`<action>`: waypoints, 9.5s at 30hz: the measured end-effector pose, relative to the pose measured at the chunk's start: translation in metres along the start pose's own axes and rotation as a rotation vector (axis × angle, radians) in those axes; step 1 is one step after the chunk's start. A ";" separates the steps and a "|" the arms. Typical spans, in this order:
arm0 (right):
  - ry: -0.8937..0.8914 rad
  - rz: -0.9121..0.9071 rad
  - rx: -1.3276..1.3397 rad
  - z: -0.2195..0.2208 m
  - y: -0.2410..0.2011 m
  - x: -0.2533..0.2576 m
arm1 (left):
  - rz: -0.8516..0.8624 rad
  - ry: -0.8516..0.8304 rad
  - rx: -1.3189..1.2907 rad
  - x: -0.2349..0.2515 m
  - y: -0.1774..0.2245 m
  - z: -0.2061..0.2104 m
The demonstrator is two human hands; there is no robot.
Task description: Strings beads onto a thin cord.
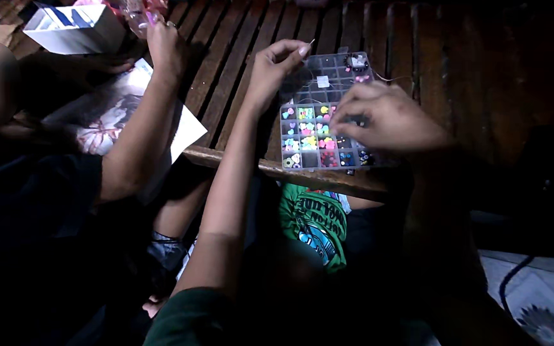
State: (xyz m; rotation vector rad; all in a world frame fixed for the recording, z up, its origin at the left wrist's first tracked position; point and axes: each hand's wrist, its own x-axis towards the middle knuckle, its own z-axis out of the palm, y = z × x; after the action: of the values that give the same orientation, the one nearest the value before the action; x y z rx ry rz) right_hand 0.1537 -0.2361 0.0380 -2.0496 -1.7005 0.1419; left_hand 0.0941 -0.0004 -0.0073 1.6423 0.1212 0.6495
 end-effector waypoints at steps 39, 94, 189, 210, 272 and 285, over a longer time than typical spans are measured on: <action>0.510 0.466 0.532 -0.004 0.074 0.077 | -0.060 0.132 0.028 0.002 -0.005 -0.002; 0.340 -0.045 0.188 0.027 0.065 0.074 | -0.009 -0.088 0.129 -0.005 -0.007 0.005; 0.908 0.452 1.607 -0.003 0.086 0.078 | -0.028 0.049 0.106 0.000 -0.008 0.002; 0.412 0.311 1.267 0.020 0.050 0.088 | -0.015 -0.085 -0.178 -0.004 0.001 0.015; 0.304 0.302 1.390 0.022 0.052 0.087 | -0.004 -0.137 -0.256 -0.004 0.002 0.014; 0.320 0.317 1.393 0.022 0.051 0.087 | -0.001 -0.143 -0.262 -0.003 0.000 0.014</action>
State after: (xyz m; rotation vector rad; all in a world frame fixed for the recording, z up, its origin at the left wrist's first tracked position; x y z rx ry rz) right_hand 0.2111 -0.1531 0.0158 -1.1070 -0.6288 0.7864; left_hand 0.0984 -0.0134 -0.0088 1.4298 -0.0648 0.5208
